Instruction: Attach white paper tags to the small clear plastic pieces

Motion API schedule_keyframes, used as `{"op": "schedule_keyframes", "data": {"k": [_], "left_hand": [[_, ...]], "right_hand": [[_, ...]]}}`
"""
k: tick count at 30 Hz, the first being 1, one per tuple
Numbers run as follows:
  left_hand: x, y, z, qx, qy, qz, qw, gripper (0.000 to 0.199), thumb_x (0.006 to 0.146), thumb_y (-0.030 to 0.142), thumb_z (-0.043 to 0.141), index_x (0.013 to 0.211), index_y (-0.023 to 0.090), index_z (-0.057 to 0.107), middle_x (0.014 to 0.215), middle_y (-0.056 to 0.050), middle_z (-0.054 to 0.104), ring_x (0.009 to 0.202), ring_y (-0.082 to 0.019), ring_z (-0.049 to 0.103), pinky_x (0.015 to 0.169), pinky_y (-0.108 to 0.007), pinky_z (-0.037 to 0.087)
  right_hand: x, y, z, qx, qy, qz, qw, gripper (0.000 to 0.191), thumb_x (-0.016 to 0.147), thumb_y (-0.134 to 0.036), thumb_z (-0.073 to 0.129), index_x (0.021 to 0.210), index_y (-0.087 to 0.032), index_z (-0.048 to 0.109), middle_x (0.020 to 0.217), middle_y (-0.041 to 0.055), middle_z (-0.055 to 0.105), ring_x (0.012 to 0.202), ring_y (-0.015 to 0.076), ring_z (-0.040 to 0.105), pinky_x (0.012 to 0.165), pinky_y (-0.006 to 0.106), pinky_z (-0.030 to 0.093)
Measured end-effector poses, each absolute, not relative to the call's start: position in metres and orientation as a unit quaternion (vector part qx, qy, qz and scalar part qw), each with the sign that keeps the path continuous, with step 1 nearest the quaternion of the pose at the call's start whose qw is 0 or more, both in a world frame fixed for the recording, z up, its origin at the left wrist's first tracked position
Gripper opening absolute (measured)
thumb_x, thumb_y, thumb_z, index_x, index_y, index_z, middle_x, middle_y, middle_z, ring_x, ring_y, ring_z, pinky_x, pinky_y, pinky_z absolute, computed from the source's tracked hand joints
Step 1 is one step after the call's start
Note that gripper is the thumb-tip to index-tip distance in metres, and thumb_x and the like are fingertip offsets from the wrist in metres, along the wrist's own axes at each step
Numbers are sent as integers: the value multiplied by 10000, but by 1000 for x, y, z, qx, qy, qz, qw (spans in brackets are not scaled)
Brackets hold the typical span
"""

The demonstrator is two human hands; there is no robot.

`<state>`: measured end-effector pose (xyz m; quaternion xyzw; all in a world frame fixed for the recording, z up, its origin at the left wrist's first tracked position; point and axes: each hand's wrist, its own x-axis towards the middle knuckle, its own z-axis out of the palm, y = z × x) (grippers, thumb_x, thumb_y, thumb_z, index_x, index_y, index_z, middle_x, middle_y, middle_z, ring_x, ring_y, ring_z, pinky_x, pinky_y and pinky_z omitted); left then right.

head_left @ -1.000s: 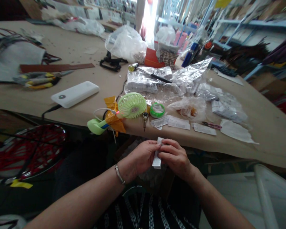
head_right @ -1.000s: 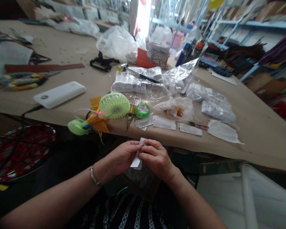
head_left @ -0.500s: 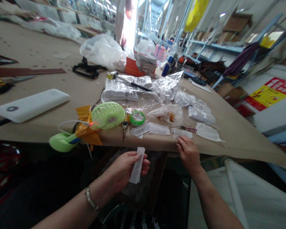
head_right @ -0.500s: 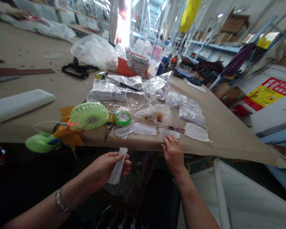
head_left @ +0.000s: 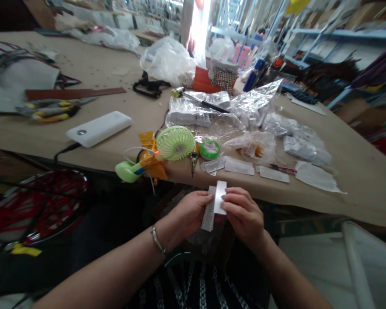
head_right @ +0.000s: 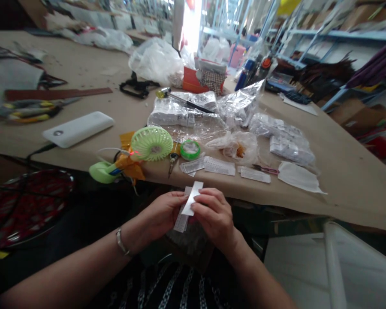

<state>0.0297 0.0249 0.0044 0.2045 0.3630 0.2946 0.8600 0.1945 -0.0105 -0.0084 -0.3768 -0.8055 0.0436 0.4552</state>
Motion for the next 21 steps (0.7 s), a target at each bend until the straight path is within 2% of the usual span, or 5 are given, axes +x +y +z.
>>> {"op": "schedule_keyframes", "data": {"k": [2,5,14,18,21], "left_hand": [[28,24,3,185,343,329,860,32,683,63,595,705,65,618,607,-50,607,485,-96,544,470,-198,417],[24,24,0,153,354,342,857,8,655,76,608,651,69,610,575,-33,580,453,-79,507,424,-183,357],[20,21,-5,161,334,353,859,105,665,171,666,673,77,621,633,-39,601,515,-85,531,467,-188,376],[18,19,-7,178,343,352,852,69,677,128,656,702,72,623,655,-43,610,524,-80,548,484,-178,394],[14,19,-5,186,373,338,844,60,753,141,586,755,88,613,635,-35,597,492,-90,546,477,-198,418]], "right_hand": [[175,-10,-14,-340,-839,49,423,173,821,-127,556,937,-230,632,919,42,658,1002,204,561,875,404,476],[164,-8,-25,-326,-860,39,390,162,828,-116,550,915,-225,632,898,31,664,994,188,561,909,394,451],[166,-6,-24,-316,-887,45,334,132,830,-135,553,906,-213,628,938,30,674,1020,187,565,953,385,409],[167,-9,-25,-314,-882,77,343,215,823,-131,555,1008,-229,605,966,33,672,1035,193,561,963,403,404],[169,-12,-24,-350,-830,142,410,306,798,-168,594,1098,-224,566,1030,64,642,1068,217,539,942,416,421]]}}
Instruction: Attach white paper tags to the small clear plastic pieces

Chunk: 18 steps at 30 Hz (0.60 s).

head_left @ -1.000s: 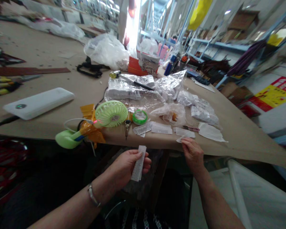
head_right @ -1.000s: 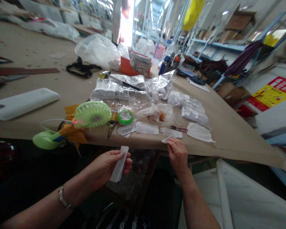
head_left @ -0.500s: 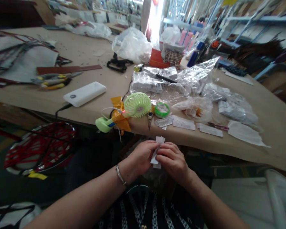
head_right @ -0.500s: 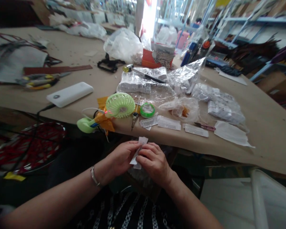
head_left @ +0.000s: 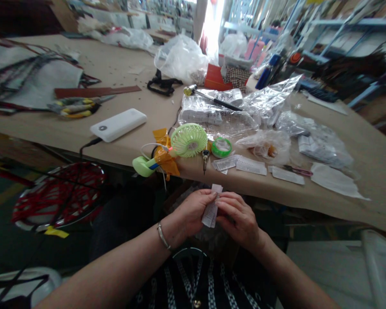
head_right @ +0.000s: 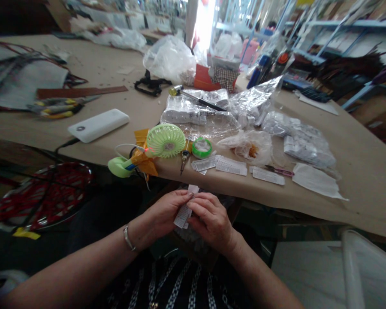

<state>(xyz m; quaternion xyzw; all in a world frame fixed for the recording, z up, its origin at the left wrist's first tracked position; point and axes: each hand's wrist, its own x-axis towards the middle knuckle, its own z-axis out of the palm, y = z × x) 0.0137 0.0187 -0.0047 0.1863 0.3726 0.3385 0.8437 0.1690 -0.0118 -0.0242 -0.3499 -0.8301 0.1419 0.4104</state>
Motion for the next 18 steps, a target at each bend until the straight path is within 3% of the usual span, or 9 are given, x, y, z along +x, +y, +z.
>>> {"op": "schedule_keyframes", "data": {"k": [4,9,11,18], "left_hand": [[8,16,3,226,367,276,859,147,829,242,520,871,120,590,640,-32,593,507,-134,587,527,-272,483],[7,10,7,267,351,236,866,147,818,259,538,803,116,565,643,-32,580,498,-116,573,486,-233,465],[8,7,7,280,351,223,865,164,817,273,538,801,111,564,626,-34,578,470,-108,556,457,-217,447],[7,2,10,308,360,209,855,206,760,315,604,787,118,551,586,-24,576,433,-98,530,450,-212,416]], "right_hand": [[174,-6,-22,-472,-645,339,496,235,801,-222,592,1036,-237,580,996,47,613,972,189,570,872,353,454],[176,10,-27,-370,-484,693,385,406,726,-287,682,1111,-230,569,965,21,627,786,126,598,739,252,477],[175,13,-31,-322,-458,747,358,422,693,-317,712,1081,-203,591,940,30,631,751,124,595,712,249,474],[169,19,-33,-255,-431,788,359,318,620,-333,767,853,-171,625,1092,65,584,979,192,568,867,334,439]]}}
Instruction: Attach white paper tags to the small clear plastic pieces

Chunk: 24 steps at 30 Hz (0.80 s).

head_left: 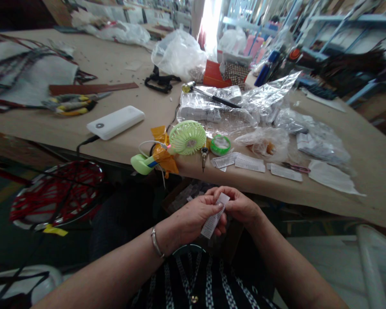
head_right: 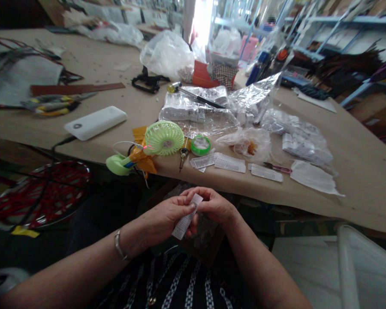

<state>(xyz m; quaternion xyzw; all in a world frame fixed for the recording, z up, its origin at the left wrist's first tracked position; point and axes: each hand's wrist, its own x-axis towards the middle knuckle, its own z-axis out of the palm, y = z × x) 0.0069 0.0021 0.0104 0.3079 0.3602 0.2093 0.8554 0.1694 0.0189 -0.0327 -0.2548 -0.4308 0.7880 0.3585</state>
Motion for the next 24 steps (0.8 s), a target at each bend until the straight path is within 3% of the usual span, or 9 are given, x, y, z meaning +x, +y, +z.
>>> {"op": "schedule_keyframes", "data": {"k": [3,6,10,15,20,24], "left_hand": [[7,2,9,312,363,213,852,210,747,321,615,788,124,557,591,-21,575,443,-100,527,462,-223,414],[6,4,8,305,370,237,845,205,759,329,601,787,132,553,604,-15,570,477,-102,534,479,-222,410],[3,7,9,302,373,276,833,196,777,323,577,746,132,546,603,-10,558,498,-99,531,490,-216,392],[1,7,7,301,375,290,827,170,762,293,590,749,127,554,588,-6,550,488,-98,519,499,-223,393],[-1,7,7,297,379,301,823,176,773,296,572,722,129,543,591,-2,542,485,-94,515,496,-217,392],[-4,8,6,304,395,321,805,218,783,340,558,720,132,549,602,-6,548,491,-96,518,484,-211,387]], "right_hand": [[169,20,-32,-265,-466,770,345,325,644,-354,742,883,-171,620,1106,73,585,970,199,579,859,350,454],[168,19,-27,-324,-526,696,365,399,718,-377,674,1065,-208,571,1098,72,599,912,184,601,808,345,488],[164,11,-14,-429,-647,475,414,373,812,-298,577,1176,-233,524,1136,69,583,1008,186,571,896,350,453],[157,5,-4,-474,-753,267,371,312,848,-253,513,1153,-210,563,1126,93,571,1058,214,538,924,373,434],[152,7,-9,-483,-722,304,390,299,856,-255,498,1144,-206,559,1060,78,605,985,195,574,876,347,458],[147,12,-13,-493,-608,436,444,268,829,-321,540,1064,-195,567,862,26,630,756,142,601,689,261,490]]}}
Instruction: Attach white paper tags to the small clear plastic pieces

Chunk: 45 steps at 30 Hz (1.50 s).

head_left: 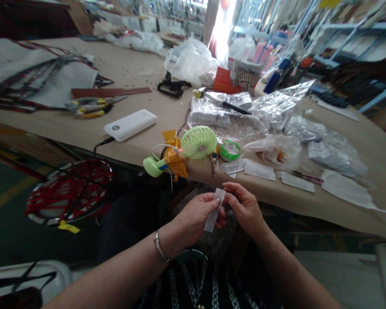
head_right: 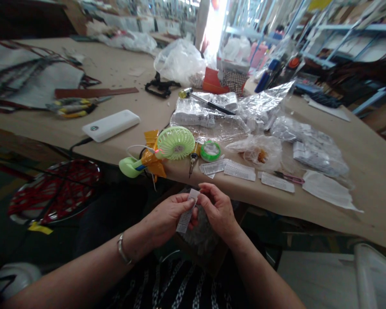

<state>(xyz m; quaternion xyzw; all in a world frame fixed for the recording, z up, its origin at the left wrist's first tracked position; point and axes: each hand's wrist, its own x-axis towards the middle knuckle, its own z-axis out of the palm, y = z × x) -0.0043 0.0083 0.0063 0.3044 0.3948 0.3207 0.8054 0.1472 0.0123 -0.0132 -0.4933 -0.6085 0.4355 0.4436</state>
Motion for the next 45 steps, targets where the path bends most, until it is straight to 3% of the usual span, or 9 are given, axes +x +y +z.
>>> {"op": "schedule_keyframes", "data": {"k": [3,6,11,18,25,45], "left_hand": [[-6,9,4,321,405,335,788,220,786,343,547,725,133,561,593,-7,550,497,-101,520,491,-216,393],[-7,10,2,332,414,350,772,222,767,357,570,736,137,570,592,-6,552,504,-105,521,498,-220,391],[-8,15,-2,372,432,369,734,237,764,362,567,690,137,579,589,-9,558,518,-103,496,521,-220,377],[-16,31,-8,516,498,417,558,162,775,238,537,725,142,658,658,-6,600,630,-122,494,584,-211,361],[-19,41,-2,574,511,441,463,153,775,205,539,691,171,663,642,-2,615,619,-126,517,600,-211,358],[-19,51,-9,610,505,434,429,199,808,213,481,671,156,615,620,13,566,595,-104,489,567,-192,355]], "right_hand": [[141,17,-13,-495,-548,505,447,168,786,-332,584,836,-172,594,699,-16,587,616,101,544,579,207,447],[136,21,-14,-506,-517,528,444,162,753,-324,608,742,-165,582,628,-33,559,541,82,491,514,191,405],[130,29,-21,-504,-511,532,449,156,747,-316,612,727,-165,580,591,-35,558,506,80,474,494,198,395],[123,41,-12,-520,-562,462,447,133,727,-291,605,687,-164,599,581,-32,554,536,91,489,511,196,395],[120,48,-10,-532,-603,398,442,111,724,-257,572,680,-163,612,593,-29,545,559,98,482,536,199,395],[119,53,-13,-539,-624,352,444,111,749,-243,556,701,-165,619,604,-23,555,588,108,485,576,210,403]]}}
